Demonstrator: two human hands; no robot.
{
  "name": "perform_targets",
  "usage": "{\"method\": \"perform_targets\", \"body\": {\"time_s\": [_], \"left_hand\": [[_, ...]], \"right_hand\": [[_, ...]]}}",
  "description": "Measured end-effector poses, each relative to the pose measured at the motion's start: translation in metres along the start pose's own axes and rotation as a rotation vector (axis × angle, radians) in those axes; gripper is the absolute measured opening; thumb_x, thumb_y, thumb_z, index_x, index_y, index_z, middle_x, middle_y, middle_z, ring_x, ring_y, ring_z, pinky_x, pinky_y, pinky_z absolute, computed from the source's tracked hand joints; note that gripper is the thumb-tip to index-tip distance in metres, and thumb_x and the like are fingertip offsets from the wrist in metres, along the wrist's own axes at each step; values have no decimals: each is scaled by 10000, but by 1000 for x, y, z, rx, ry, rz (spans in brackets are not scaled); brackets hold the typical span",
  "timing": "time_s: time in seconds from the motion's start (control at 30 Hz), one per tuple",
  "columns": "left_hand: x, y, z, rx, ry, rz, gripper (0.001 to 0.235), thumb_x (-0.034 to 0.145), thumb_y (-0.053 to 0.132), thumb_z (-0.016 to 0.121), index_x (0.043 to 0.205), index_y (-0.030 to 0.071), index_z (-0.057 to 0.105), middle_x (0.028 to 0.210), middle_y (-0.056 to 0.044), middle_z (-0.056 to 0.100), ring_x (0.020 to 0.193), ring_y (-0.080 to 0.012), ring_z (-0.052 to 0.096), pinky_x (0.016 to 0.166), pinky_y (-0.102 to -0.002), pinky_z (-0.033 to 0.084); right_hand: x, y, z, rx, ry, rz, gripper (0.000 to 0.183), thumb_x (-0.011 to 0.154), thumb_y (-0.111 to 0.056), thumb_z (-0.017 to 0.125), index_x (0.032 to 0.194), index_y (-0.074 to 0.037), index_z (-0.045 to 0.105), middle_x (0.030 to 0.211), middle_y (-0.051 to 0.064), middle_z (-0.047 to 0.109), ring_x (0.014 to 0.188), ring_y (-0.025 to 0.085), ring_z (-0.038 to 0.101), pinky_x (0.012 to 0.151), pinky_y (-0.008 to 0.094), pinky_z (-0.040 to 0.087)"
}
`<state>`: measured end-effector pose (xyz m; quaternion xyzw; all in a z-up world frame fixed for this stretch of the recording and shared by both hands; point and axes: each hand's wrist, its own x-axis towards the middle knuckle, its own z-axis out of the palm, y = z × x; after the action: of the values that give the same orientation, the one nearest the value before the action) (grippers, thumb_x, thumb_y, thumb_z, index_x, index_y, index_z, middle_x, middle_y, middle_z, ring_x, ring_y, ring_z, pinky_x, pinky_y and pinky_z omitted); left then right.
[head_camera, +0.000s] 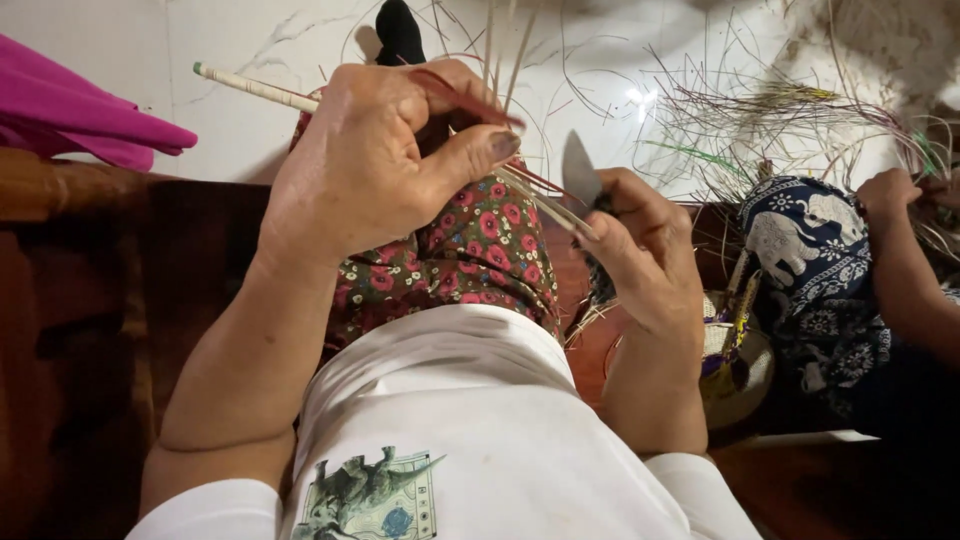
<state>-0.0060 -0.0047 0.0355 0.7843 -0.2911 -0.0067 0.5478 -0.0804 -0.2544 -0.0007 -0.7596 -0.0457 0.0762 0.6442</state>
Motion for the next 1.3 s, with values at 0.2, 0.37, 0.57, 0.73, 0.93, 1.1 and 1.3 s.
{"method": "perform_targets", "body": {"time_s": [0.2,0.37,0.57,0.73,0.93,1.1,1.3], "left_hand": [[-3,-3,2,7,-2,18,157,1023,120,682,962,-3,758,918,-22,718,773,-138,674,689,-270,485],[-5,-6,1,-45,2,7,363,1022,101,732,703,-22,613,959,-78,731,794,-156,700,648,-271,504],[-5,-11,-1,-21,2,82,411,1035,86,739,683,-50,577,964,-124,731,856,-203,725,724,-296,533],[-3,-6,-3,-17,-41,53,348,1025,96,733,709,-17,644,978,-65,751,809,-152,721,646,-259,503],[-2,-7,-2,-33,-49,66,381,1016,106,744,679,-32,634,998,-106,758,852,-178,742,692,-273,534],[-2,-5,1,-64,-63,55,524,1008,89,753,577,-20,477,988,-111,760,819,-164,732,653,-273,513],[-4,-7,-9,-80,-4,-22,137,1037,91,710,960,-21,728,937,-59,717,864,-149,684,759,-261,547]], "right_hand": [[4,-11,14,118,-36,-85,364,1058,-355,581,1045,3,644,805,17,625,663,83,500,628,244,379],[6,0,10,37,9,-12,201,1046,-157,623,923,-2,656,770,34,632,667,107,578,633,224,469],[7,12,5,240,-154,1,233,1028,-190,629,937,25,639,815,84,649,715,162,620,691,272,565],[10,14,8,296,-231,38,277,1001,-271,662,931,-4,653,764,45,612,663,114,585,593,226,494],[21,21,9,344,-320,21,341,965,-341,666,827,-33,626,696,40,606,557,95,501,502,243,372],[29,25,8,419,-489,-108,285,1004,-319,650,850,-81,623,676,-6,570,529,76,458,478,236,382],[-5,8,-18,304,-195,-349,433,857,-451,689,780,-27,650,573,53,529,457,186,446,483,371,365]]}}
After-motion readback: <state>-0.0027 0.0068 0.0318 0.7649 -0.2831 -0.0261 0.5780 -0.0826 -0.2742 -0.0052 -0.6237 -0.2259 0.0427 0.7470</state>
